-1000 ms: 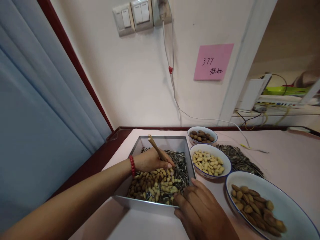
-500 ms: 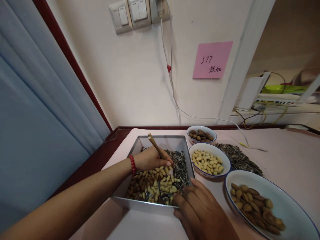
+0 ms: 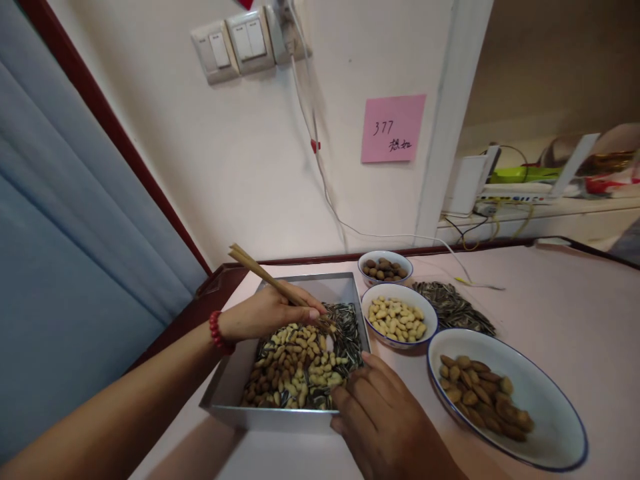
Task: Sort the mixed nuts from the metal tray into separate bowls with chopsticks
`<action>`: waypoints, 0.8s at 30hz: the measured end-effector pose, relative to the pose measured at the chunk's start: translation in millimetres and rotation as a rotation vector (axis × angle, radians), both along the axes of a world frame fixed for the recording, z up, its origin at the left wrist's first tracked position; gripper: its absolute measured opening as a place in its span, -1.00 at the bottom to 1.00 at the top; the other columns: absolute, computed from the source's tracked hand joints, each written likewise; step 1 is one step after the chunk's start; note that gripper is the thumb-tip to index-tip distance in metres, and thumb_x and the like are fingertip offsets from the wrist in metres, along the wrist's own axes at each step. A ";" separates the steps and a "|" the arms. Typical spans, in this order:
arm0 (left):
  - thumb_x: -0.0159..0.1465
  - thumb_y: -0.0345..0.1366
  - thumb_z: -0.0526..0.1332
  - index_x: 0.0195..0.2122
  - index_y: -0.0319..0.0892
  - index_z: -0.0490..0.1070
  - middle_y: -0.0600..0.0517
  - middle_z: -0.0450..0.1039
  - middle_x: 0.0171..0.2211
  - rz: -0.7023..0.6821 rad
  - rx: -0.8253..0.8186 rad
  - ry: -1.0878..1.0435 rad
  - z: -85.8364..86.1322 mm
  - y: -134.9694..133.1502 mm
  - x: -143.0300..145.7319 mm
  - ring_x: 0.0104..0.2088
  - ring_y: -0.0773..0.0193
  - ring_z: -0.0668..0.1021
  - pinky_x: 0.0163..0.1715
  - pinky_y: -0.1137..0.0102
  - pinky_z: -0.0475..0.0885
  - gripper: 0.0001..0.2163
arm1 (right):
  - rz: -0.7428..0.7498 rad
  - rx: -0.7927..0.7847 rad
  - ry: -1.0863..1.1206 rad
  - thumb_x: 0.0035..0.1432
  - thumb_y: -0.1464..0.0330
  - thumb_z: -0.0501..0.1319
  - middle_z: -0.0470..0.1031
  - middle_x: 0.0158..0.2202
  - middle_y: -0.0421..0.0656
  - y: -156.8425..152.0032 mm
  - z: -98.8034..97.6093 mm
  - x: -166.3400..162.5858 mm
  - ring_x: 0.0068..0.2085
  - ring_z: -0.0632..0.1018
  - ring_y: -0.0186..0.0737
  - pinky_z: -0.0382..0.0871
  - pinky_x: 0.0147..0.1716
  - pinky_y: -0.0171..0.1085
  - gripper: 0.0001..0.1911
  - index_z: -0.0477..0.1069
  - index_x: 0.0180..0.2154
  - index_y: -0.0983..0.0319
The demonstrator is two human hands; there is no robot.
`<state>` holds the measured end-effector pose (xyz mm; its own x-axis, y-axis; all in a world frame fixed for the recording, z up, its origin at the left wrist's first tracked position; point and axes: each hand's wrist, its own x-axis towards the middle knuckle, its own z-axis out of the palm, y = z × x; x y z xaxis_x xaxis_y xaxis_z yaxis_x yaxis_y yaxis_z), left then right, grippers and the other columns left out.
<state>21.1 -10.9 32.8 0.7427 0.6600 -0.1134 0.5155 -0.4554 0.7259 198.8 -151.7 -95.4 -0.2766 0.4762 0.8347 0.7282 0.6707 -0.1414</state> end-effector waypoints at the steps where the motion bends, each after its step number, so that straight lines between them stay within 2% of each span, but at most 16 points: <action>1: 0.26 -0.15 0.28 -0.13 -0.15 0.61 -0.03 0.64 -0.17 0.006 0.008 -0.008 8.3 -1.8 2.6 -0.15 0.19 0.62 -0.12 0.37 0.50 -0.75 | 0.006 -0.006 0.003 0.30 0.46 0.08 0.47 -0.45 -0.17 0.0 0.4 0.1 -0.34 0.47 -0.21 0.29 0.12 -0.09 -0.81 0.48 -0.25 0.31; 4: 0.25 -0.13 0.29 -0.13 -0.13 0.61 -0.01 0.65 -0.17 0.053 0.044 -0.041 28.6 -5.0 19.9 -0.12 0.16 0.61 -0.07 0.32 0.49 -0.74 | 0.014 -0.017 -0.002 0.29 0.44 0.11 0.46 -0.45 -0.17 0.5 0.6 0.2 -0.33 0.47 -0.21 0.32 0.11 -0.07 -0.83 0.47 -0.22 0.32; 6: 0.25 -0.15 0.29 -0.11 -0.16 0.60 -0.02 0.65 -0.18 0.068 0.038 -0.116 33.8 -4.0 39.6 -0.12 0.15 0.62 -0.07 0.30 0.49 -0.73 | 0.013 -0.022 0.001 0.29 0.44 0.11 0.47 -0.45 -0.17 1.0 0.2 0.0 -0.33 0.48 -0.21 0.33 0.10 -0.06 -0.84 0.47 -0.21 0.31; 9: 0.24 -0.19 0.29 -0.09 -0.25 0.58 -0.10 0.65 -0.17 0.053 0.001 -0.253 27.8 2.5 74.7 -0.13 0.15 0.62 -0.08 0.27 0.52 -0.71 | 0.005 -0.025 0.010 0.30 0.42 0.11 0.47 -0.45 -0.18 1.2 -0.3 -0.5 -0.34 0.47 -0.21 0.36 0.09 -0.05 -0.84 0.47 -0.23 0.31; 14: 0.27 -0.21 0.27 -0.10 -0.26 0.59 -0.10 0.65 -0.28 0.010 0.131 -0.215 6.8 14.1 112.3 -0.24 0.18 0.62 -0.19 0.29 0.54 -0.73 | -0.024 0.019 0.006 0.31 0.41 0.10 0.46 -0.48 -0.20 1.2 1.6 -1.7 -0.37 0.45 -0.22 0.39 0.06 -0.08 -0.81 0.47 -0.26 0.29; 18: 0.27 -0.16 0.26 -0.05 -0.28 0.57 -0.13 0.64 -0.22 0.028 0.107 -0.222 6.7 12.5 104.2 -0.20 0.16 0.63 -0.14 0.28 0.54 -0.67 | -0.027 0.010 0.010 0.30 0.40 0.11 0.44 -0.49 -0.21 1.2 3.9 -1.2 -0.39 0.44 -0.23 0.38 0.08 -0.10 -0.83 0.47 -0.28 0.28; 24: 0.27 -0.09 0.26 -0.06 -0.16 0.58 -0.04 0.65 -0.19 0.067 0.143 -0.107 25.3 3.6 47.7 -0.13 0.14 0.61 -0.06 0.26 0.50 -0.68 | -0.002 -0.040 0.011 0.31 0.41 0.11 0.45 -0.46 -0.20 -0.6 4.9 -0.2 -0.37 0.45 -0.22 0.36 0.09 -0.07 -0.83 0.47 -0.25 0.29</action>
<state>68.7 -7.2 58.1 0.6995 0.7118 0.0627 0.4712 -0.5255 0.7084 198.7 -152.2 -90.5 -0.2669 0.5097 0.8179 0.7277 0.6630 -0.1757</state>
